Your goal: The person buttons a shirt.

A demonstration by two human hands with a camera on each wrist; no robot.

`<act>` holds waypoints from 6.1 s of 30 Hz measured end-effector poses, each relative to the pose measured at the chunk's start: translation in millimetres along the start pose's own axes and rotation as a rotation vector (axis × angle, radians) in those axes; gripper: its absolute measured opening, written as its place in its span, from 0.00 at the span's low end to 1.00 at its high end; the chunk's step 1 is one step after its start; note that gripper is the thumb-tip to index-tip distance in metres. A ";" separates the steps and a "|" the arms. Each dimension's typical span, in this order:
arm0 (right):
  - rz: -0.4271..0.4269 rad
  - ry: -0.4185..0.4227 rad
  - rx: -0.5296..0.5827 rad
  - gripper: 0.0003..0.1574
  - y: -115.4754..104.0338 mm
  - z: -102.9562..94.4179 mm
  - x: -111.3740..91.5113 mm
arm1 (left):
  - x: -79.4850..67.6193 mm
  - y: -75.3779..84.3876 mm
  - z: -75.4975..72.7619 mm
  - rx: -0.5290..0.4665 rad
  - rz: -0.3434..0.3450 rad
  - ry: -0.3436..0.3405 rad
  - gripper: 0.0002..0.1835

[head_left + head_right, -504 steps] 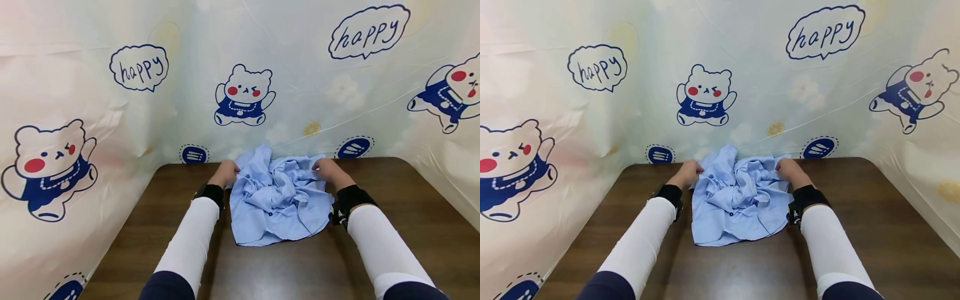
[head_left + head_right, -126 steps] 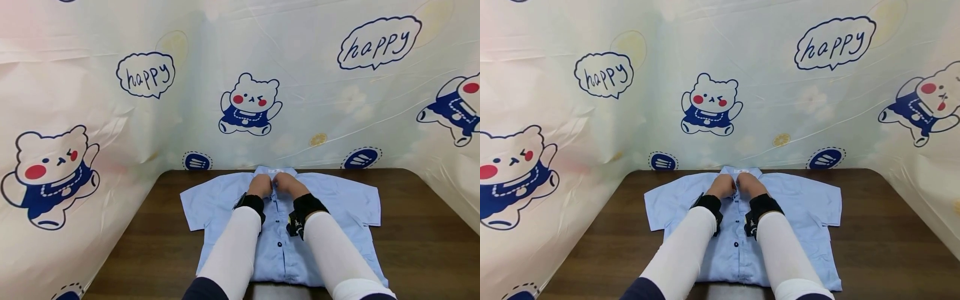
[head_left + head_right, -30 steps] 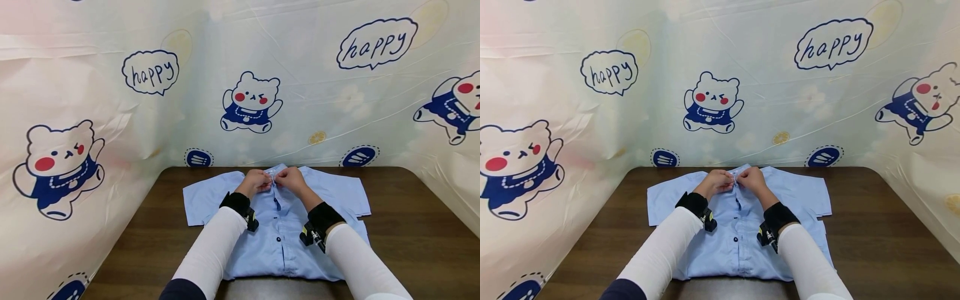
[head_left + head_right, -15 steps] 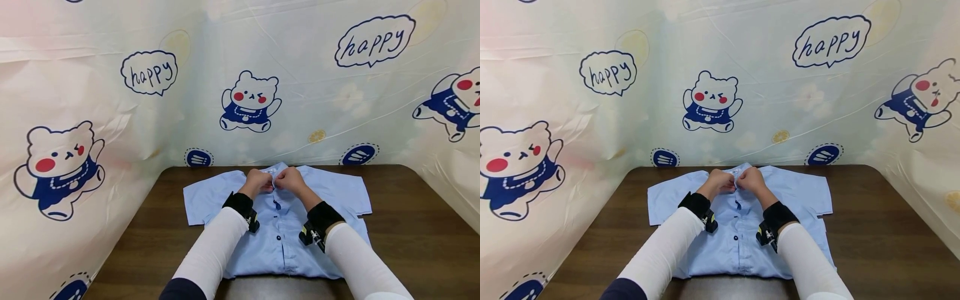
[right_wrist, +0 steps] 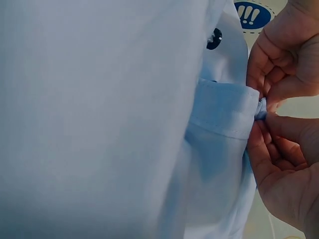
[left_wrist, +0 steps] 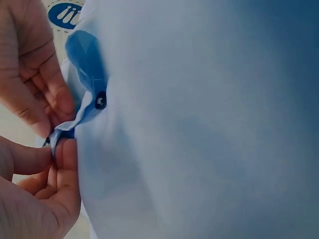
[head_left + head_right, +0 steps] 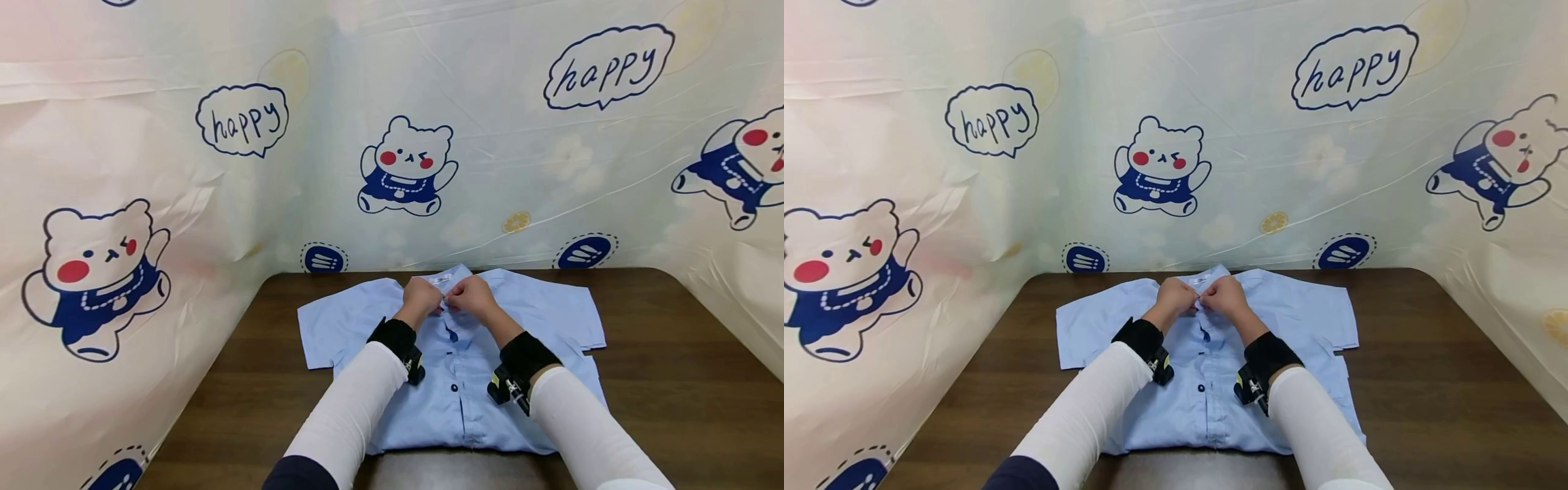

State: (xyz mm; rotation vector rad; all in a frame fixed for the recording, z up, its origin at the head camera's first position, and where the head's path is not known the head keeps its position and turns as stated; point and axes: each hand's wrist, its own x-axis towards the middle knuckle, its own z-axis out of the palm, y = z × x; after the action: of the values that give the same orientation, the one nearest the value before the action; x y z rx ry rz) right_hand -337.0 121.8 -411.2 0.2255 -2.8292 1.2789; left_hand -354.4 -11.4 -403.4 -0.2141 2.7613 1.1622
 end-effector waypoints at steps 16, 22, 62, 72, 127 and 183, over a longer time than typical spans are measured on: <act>-0.042 -0.039 0.029 0.22 0.2 -2.3 4.7 | -6.5 -3.3 2.8 0.023 0.189 0.023 0.08; 0.023 -0.046 0.002 0.25 -6.0 -2.8 0.1 | -7.8 -4.0 4.0 -0.142 0.218 -0.042 0.04; 0.339 -0.472 -0.516 0.55 68.3 -72.8 -26.2 | 0.1 -96.4 -70.2 0.697 0.173 -0.226 0.55; 0.367 -0.448 -0.530 0.58 65.9 -69.9 -26.3 | -4.4 -96.7 -72.4 0.688 0.136 -0.217 0.60; 0.104 -0.239 -0.040 0.06 -8.4 -11.7 -16.7 | -7.2 -4.4 -6.6 -0.084 -0.031 -0.340 0.03; 0.331 -0.265 0.385 0.10 -8.9 -6.9 -17.2 | -27.7 -9.9 -8.0 -0.468 -0.111 -0.207 0.04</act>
State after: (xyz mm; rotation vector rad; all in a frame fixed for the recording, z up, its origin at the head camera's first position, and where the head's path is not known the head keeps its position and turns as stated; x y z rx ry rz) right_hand -319.0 123.2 -401.4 -0.0809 -2.8891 2.0016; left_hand -326.0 -21.9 -399.7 -0.2721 2.2381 1.6762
